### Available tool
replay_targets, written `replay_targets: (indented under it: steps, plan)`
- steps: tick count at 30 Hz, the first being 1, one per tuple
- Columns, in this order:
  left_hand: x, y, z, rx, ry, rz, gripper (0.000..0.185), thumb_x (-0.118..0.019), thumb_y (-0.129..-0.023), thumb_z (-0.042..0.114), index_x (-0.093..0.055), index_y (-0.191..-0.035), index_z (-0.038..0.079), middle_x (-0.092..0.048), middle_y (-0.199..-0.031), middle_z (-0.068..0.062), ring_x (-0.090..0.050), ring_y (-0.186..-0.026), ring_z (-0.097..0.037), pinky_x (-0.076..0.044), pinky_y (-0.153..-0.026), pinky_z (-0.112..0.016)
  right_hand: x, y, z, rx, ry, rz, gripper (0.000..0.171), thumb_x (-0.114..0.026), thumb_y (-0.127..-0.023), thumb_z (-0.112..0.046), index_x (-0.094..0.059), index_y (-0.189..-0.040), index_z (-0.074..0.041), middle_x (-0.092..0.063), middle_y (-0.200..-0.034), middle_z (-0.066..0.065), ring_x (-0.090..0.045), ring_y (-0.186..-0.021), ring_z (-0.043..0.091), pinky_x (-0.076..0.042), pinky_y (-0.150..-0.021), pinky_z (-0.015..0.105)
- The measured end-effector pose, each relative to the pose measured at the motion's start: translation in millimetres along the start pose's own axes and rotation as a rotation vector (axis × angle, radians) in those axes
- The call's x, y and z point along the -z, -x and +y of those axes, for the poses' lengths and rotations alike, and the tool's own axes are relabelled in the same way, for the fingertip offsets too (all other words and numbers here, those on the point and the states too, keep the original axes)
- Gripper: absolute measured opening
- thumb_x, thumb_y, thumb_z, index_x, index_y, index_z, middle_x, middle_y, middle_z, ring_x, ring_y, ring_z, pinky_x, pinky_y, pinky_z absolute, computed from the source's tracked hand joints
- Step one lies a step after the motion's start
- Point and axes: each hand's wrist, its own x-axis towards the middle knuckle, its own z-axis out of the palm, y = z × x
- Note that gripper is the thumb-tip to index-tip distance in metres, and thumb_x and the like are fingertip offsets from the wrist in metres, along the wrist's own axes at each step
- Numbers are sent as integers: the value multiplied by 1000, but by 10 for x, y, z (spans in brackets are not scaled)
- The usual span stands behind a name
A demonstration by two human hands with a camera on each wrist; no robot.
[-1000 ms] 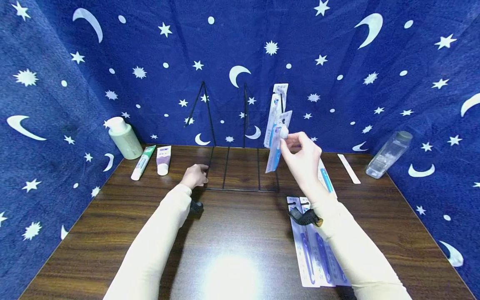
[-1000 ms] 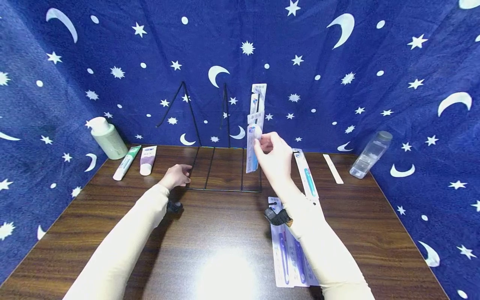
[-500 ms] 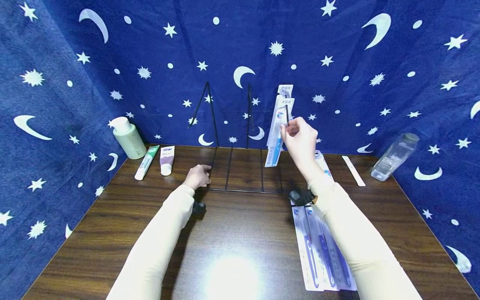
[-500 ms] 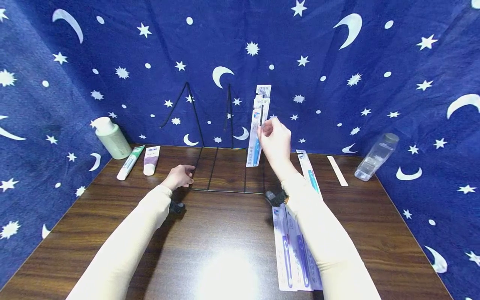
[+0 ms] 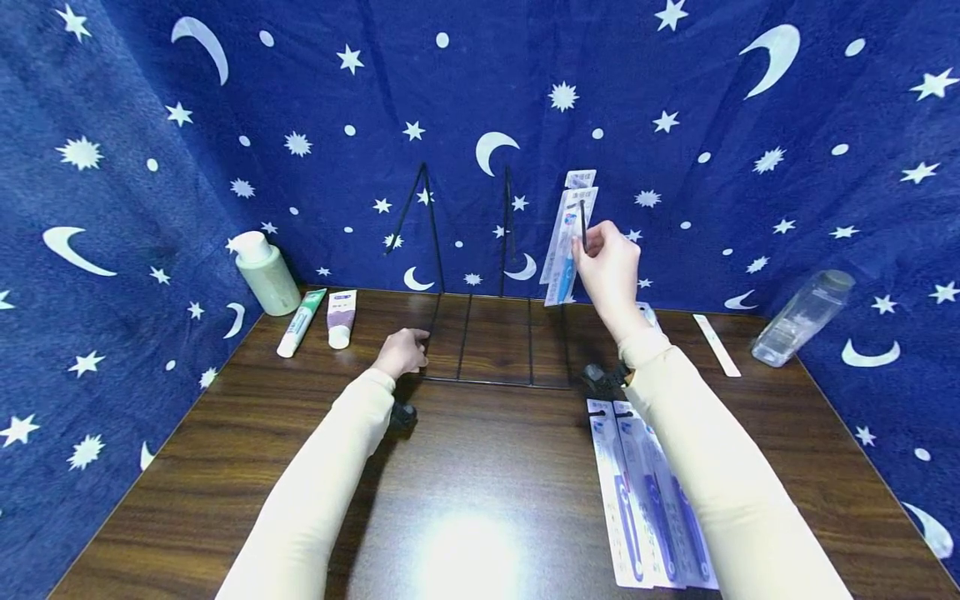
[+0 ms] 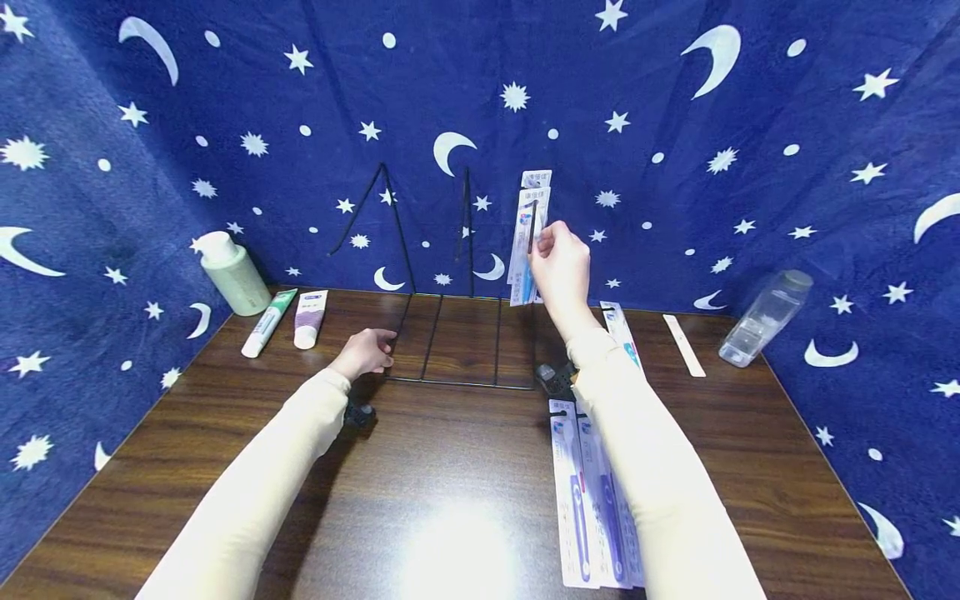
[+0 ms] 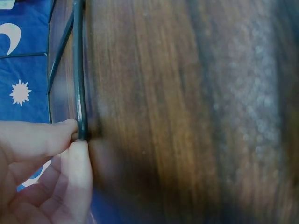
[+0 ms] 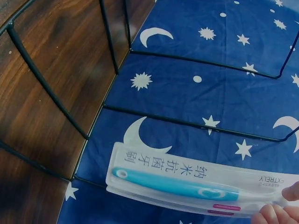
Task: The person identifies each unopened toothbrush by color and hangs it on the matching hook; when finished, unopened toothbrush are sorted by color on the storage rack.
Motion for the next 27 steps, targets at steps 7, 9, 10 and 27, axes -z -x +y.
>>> replay_targets:
  steps: [7, 9, 10, 27]
  plan:
    - [-18, 27, 70, -21, -65, 13, 57, -63, -73, -4, -57, -129, 2, -67, -90, -7, -56, -49, -3, -51, -60, -18, 74, 8, 57, -32, -3, -21, 21, -68, -83, -15, -64, -90, 5, -68, -78, 18, -64, -69, 29, -50, -65, 37]
    - [-18, 30, 77, -16, -56, 11, 56, -63, -73, -4, -57, -129, 2, -66, -89, -7, -56, -49, -3, -51, -58, -19, 118, 26, 67, -43, -6, -31, 22, -69, -83, -16, -65, -91, 4, -69, -78, 17, -65, -68, 28, -49, -64, 31]
    - [-18, 29, 76, -16, -55, 9, 56, -63, -73, -5, -57, -129, 1, -66, -89, -7, -56, -49, -3, -51, -57, -19, 146, 39, 73, -51, -9, -37, 22, -69, -83, -16, -66, -92, 4, -70, -78, 17, -65, -68, 27, -47, -63, 27]
    - [14, 54, 89, -9, -25, 1, 56, -61, -74, -6, -55, -129, -2, -63, -90, -9, -59, -53, -6, -53, -53, -20, 621, 277, 685, -69, 101, -159, 20, -66, -83, -17, -72, -90, 1, -70, -77, 15, -49, -59, -1, -39, -59, 19]
